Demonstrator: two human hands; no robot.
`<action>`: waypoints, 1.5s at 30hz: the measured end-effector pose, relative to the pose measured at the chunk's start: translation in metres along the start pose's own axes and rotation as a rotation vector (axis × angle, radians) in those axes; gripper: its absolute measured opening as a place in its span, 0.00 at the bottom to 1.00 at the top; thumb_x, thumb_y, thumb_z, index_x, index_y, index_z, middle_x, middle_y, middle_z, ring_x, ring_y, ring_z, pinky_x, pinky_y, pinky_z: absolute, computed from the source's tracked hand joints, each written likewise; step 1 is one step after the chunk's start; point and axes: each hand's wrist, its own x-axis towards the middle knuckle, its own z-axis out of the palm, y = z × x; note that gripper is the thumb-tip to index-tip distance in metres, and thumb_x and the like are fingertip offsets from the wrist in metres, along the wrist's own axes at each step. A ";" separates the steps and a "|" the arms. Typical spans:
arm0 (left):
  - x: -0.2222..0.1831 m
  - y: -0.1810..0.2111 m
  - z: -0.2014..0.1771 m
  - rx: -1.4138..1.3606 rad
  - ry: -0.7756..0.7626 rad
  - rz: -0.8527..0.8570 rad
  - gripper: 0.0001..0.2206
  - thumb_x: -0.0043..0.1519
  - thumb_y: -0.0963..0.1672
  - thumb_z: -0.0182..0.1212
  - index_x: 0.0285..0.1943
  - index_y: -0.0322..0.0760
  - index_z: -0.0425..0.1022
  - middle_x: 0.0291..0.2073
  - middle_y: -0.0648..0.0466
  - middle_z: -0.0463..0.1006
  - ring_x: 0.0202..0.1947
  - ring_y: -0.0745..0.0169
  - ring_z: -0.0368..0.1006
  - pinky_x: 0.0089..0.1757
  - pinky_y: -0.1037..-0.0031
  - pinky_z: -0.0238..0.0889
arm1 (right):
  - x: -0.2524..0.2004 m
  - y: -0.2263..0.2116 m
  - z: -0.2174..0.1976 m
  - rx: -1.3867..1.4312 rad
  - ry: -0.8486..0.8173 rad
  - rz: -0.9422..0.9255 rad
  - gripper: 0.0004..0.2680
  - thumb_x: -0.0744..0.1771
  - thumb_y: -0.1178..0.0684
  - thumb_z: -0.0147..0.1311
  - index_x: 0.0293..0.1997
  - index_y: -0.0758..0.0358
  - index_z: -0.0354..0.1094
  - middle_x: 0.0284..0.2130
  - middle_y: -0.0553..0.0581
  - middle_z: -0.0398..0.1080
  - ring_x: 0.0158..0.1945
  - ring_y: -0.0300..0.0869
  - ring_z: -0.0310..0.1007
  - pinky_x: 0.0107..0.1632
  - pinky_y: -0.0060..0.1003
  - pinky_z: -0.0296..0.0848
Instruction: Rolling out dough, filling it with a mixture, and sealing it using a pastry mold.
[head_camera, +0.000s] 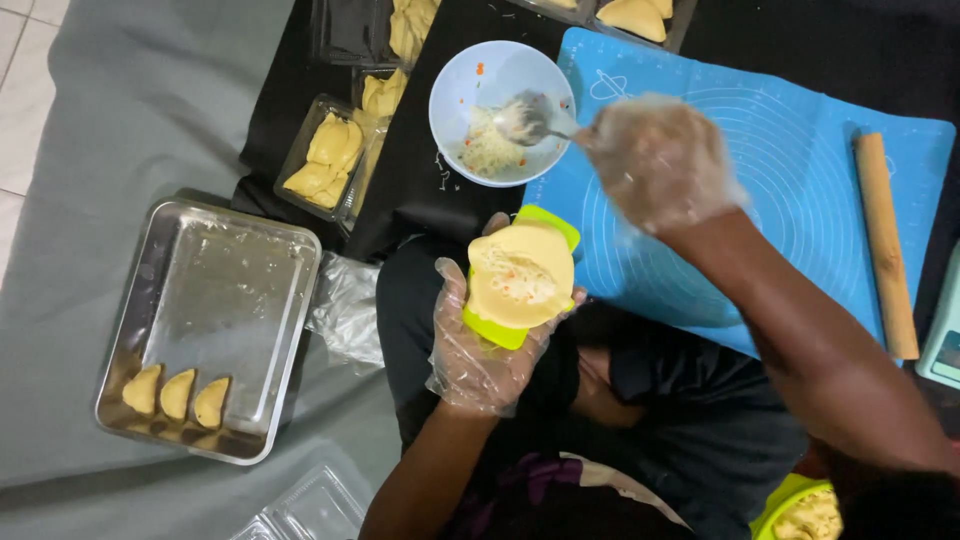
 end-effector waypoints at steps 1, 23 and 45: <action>-0.001 -0.001 0.001 0.009 0.009 -0.010 0.30 0.69 0.57 0.49 0.77 0.43 0.59 0.69 0.43 0.65 0.64 0.44 0.66 0.62 0.41 0.57 | 0.014 -0.005 0.007 0.031 -0.281 0.227 0.09 0.74 0.49 0.58 0.38 0.60 0.76 0.28 0.50 0.72 0.24 0.38 0.66 0.28 0.35 0.70; -0.005 -0.053 0.002 -0.124 0.461 -0.123 0.35 0.56 0.60 0.65 0.64 0.37 0.74 0.61 0.40 0.76 0.61 0.37 0.71 0.62 0.39 0.58 | -0.089 -0.083 -0.087 0.466 0.044 0.499 0.13 0.64 0.64 0.64 0.52 0.78 0.71 0.43 0.66 0.75 0.39 0.45 0.74 0.42 0.36 0.77; -0.016 -0.092 -0.018 0.038 0.609 -0.098 0.37 0.56 0.61 0.62 0.70 0.40 0.69 0.63 0.40 0.74 0.64 0.36 0.68 0.63 0.44 0.57 | -0.116 -0.109 -0.098 0.624 -0.309 1.484 0.12 0.68 0.38 0.54 0.53 0.43 0.78 0.42 0.56 0.79 0.52 0.55 0.77 0.49 0.52 0.74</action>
